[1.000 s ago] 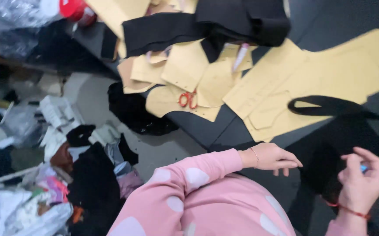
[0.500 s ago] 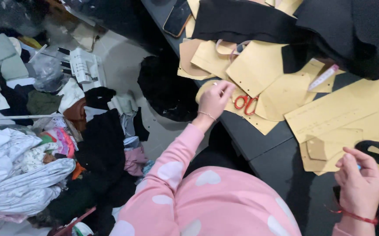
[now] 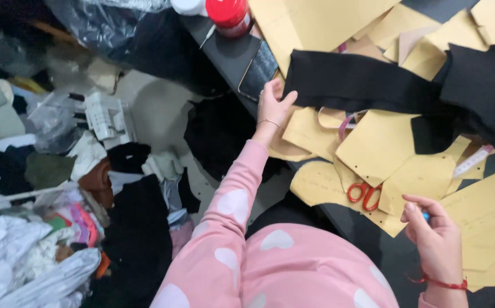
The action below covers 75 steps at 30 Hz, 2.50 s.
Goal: Marking fabric with chalk using paper patterns and then cutting out the pieces with an electric rotary cutter and scissors.
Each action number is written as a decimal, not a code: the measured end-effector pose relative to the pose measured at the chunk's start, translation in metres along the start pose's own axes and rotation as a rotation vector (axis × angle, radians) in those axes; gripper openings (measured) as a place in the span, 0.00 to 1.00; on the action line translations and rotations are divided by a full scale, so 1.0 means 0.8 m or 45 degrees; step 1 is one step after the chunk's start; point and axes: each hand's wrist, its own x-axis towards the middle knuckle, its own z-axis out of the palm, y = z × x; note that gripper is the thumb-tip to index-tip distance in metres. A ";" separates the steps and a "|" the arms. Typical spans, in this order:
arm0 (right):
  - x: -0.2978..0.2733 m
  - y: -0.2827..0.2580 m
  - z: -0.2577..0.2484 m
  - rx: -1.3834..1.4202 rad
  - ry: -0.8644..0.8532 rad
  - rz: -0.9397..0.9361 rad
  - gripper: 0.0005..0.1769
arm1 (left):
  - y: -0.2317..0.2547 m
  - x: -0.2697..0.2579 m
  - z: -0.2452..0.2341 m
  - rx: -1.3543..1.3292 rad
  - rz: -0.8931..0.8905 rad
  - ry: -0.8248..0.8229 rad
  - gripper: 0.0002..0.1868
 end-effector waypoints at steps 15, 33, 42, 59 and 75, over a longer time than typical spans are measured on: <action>0.008 -0.023 0.028 -0.133 0.039 0.095 0.14 | 0.111 -0.011 0.048 0.115 -0.090 -0.051 0.19; 0.016 -0.013 0.000 0.001 0.115 0.123 0.14 | 0.170 0.046 0.132 1.087 0.424 -0.519 0.23; 0.022 -0.014 0.001 -0.058 0.154 0.219 0.15 | 0.108 0.176 0.084 1.032 0.810 -0.004 0.23; 0.038 -0.005 0.005 -0.056 0.064 0.219 0.15 | 0.170 0.110 0.141 1.386 0.844 -0.082 0.28; 0.036 0.026 -0.025 -0.019 0.100 0.231 0.17 | 0.076 0.193 0.342 1.137 -0.344 -0.122 0.14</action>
